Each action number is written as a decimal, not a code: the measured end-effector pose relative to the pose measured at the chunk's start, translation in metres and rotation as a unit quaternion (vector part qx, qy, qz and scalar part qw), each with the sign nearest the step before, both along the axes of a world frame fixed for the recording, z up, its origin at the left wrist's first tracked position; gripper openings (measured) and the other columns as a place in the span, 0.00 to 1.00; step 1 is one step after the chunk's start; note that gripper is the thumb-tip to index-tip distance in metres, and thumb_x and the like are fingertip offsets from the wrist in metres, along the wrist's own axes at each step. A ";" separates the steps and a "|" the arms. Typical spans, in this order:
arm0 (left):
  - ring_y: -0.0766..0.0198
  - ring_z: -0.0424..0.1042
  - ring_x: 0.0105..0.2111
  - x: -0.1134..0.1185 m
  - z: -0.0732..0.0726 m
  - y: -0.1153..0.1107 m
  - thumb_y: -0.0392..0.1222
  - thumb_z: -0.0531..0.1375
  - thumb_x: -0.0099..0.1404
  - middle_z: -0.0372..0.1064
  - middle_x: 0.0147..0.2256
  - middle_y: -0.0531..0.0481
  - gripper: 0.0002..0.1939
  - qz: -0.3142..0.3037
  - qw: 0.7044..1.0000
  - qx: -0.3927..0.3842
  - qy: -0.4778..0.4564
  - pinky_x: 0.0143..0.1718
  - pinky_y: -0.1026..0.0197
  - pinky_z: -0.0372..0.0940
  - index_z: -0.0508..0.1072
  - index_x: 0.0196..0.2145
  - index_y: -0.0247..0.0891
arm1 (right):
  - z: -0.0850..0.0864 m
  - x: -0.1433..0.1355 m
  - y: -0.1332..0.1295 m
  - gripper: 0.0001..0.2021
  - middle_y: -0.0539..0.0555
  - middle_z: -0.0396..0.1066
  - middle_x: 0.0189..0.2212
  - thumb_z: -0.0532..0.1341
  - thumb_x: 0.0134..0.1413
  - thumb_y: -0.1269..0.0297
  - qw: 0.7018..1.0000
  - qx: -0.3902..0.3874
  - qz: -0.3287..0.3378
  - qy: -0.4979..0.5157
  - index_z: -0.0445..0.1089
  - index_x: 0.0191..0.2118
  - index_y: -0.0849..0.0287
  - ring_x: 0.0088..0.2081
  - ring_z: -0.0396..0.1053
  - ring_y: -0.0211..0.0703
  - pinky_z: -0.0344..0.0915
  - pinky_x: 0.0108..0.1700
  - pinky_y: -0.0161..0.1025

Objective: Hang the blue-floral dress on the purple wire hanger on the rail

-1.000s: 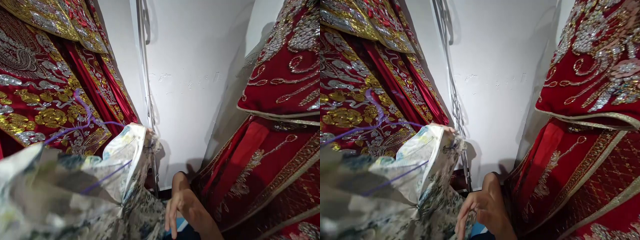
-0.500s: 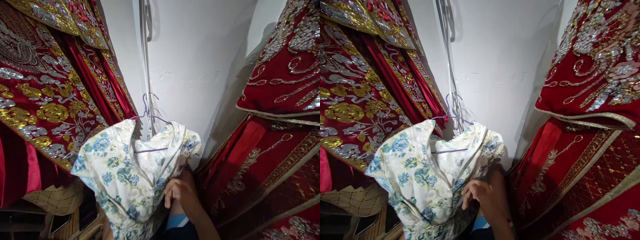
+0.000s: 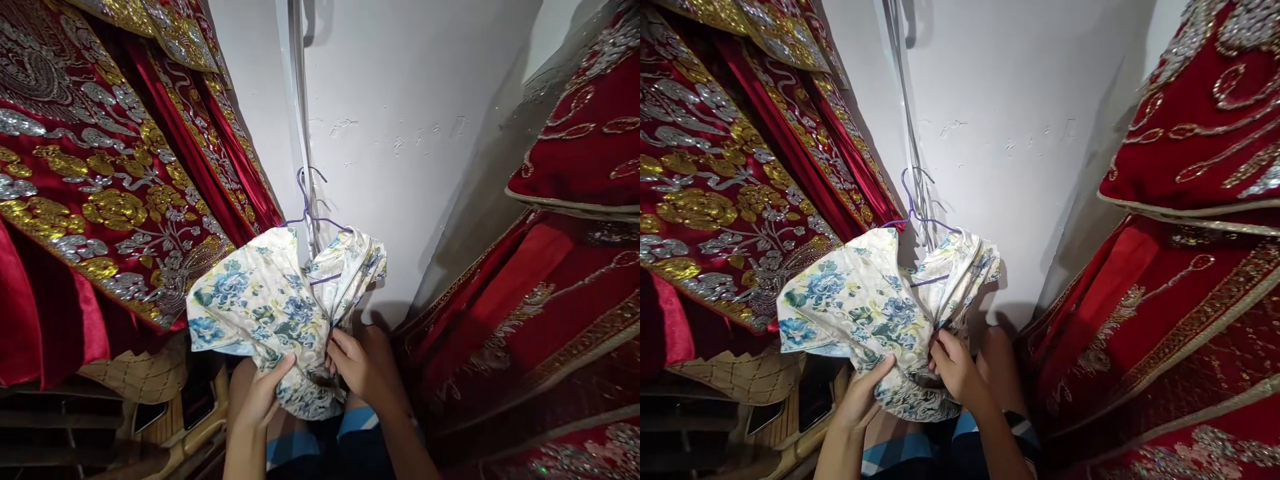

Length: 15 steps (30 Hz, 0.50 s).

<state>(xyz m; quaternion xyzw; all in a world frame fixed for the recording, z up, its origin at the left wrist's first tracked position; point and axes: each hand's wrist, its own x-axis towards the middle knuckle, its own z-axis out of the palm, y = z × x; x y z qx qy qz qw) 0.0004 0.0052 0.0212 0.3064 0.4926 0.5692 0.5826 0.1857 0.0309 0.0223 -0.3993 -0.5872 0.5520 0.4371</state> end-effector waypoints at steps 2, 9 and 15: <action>0.40 0.73 0.53 0.000 -0.002 0.005 0.51 0.74 0.44 0.78 0.43 0.40 0.34 0.005 0.999 -0.023 -0.034 0.54 0.42 0.69 0.78 0.50 0.39 | -0.001 -0.005 0.002 0.17 0.47 0.63 0.20 0.57 0.63 0.48 0.999 -0.037 0.001 0.033 0.63 0.29 0.54 0.21 0.60 0.39 0.57 0.26 0.37; 0.44 0.59 0.65 0.015 -0.026 0.022 0.54 0.63 0.62 0.63 0.61 0.39 0.32 0.261 0.913 0.139 0.279 0.65 0.43 0.57 0.62 0.61 0.44 | 0.000 0.010 0.002 0.15 0.47 0.64 0.14 0.60 0.59 0.55 0.997 -0.063 -0.039 -0.004 0.64 0.24 0.58 0.15 0.56 0.33 0.51 0.21 0.33; 0.49 0.70 0.52 0.061 -0.037 0.008 0.46 0.59 0.67 0.70 0.49 0.42 0.13 0.104 0.865 0.292 0.394 0.54 0.49 0.65 0.69 0.49 0.48 | 0.012 0.000 -0.005 0.13 0.50 0.70 0.17 0.61 0.59 0.58 0.999 -0.007 -0.031 -0.015 0.69 0.26 0.59 0.17 0.60 0.35 0.54 0.21 0.33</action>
